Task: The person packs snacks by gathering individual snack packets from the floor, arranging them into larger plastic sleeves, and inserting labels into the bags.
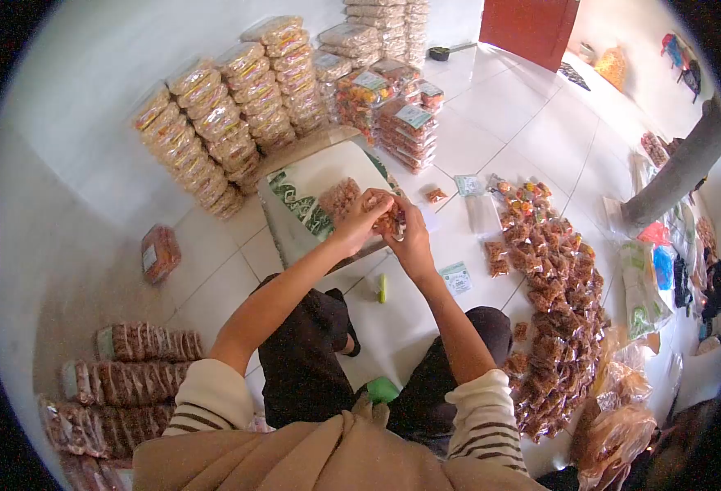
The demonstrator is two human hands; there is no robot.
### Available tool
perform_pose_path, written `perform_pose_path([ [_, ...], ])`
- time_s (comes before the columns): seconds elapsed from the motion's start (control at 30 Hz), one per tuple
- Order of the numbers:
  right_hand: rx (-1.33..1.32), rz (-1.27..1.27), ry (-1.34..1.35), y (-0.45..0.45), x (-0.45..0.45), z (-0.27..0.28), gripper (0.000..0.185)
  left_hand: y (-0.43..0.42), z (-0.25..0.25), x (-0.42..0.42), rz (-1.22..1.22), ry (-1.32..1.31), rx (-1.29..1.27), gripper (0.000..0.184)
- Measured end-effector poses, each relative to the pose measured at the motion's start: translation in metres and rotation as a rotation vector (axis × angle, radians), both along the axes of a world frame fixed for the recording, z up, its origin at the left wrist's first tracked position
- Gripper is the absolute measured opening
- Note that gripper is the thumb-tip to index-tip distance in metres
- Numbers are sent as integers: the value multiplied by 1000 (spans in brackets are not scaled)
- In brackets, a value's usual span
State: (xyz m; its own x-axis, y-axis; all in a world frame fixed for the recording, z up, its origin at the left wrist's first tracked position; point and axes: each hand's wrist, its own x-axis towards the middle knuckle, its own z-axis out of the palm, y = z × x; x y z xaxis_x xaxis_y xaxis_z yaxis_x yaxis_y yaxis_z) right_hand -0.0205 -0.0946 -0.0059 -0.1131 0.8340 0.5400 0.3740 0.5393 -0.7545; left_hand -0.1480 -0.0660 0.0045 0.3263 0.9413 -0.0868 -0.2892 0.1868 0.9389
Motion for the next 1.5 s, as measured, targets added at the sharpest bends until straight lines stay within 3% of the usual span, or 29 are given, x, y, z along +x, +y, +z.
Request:
perform_pose_path([
  [0.07, -2, -3, 14, 0, -6, -15, 58, -2, -13, 0, 123, 135, 94, 30],
  [0.23, 32, -65, -39, 14, -5, -25, 48, 20, -51, -12, 239, 170, 172, 39],
  [0.3, 37, -236, 20, 25, 8, -26, 39, 44, -72, -23, 422, 402, 340, 47],
  [0.37, -84, -408, 253, 33, 22, -27, 35, 39, -76, -39, 383, 435, 363, 55],
  [0.43, -171, -523, 667, 36, 35, -58, 36, 36, -93, -50, 404, 1098, 926, 63],
  [0.47, -199, -469, 847, 27, 38, -75, 42, 30, -104, -49, 244, 1132, 781, 68],
  [0.5, -204, -470, 848, 17, 37, -97, 42, 17, -102, -43, 241, 1135, 777, 68],
  [0.57, -472, -569, 948, -9, 31, -147, 44, -20, -96, -22, 27, 1352, 526, 67],
  [0.7, -637, -581, 972, -49, 16, -176, 41, -63, -128, 9, 101, 1349, 524, 65],
  [0.77, -669, -662, 1028, -62, 12, -166, 40, -71, -155, 11, 163, 1512, 695, 64],
  [0.8, -720, -582, 1001, -64, 19, -166, 48, -69, -158, 10, 280, 1522, 823, 55],
  [1.03, -636, -518, 953, -73, 4, -156, 40, -61, -147, 12, 407, 1268, 913, 23],
  [1.1, -707, -393, 1132, -86, -4, -153, 36, -59, -147, 15, 418, 1239, 883, 21],
  [1.2, -872, -423, 1184, -95, -11, -153, 33, -59, -144, 16, 438, 1186, 812, 16],
  [1.27, -902, -265, 1066, -90, -9, -158, 43, -63, -138, 17, 439, 1158, 785, 15],
  [1.5, -888, -284, 874, -40, -22, -166, 36, -64, -138, 7, 471, 888, 824, 12],
])
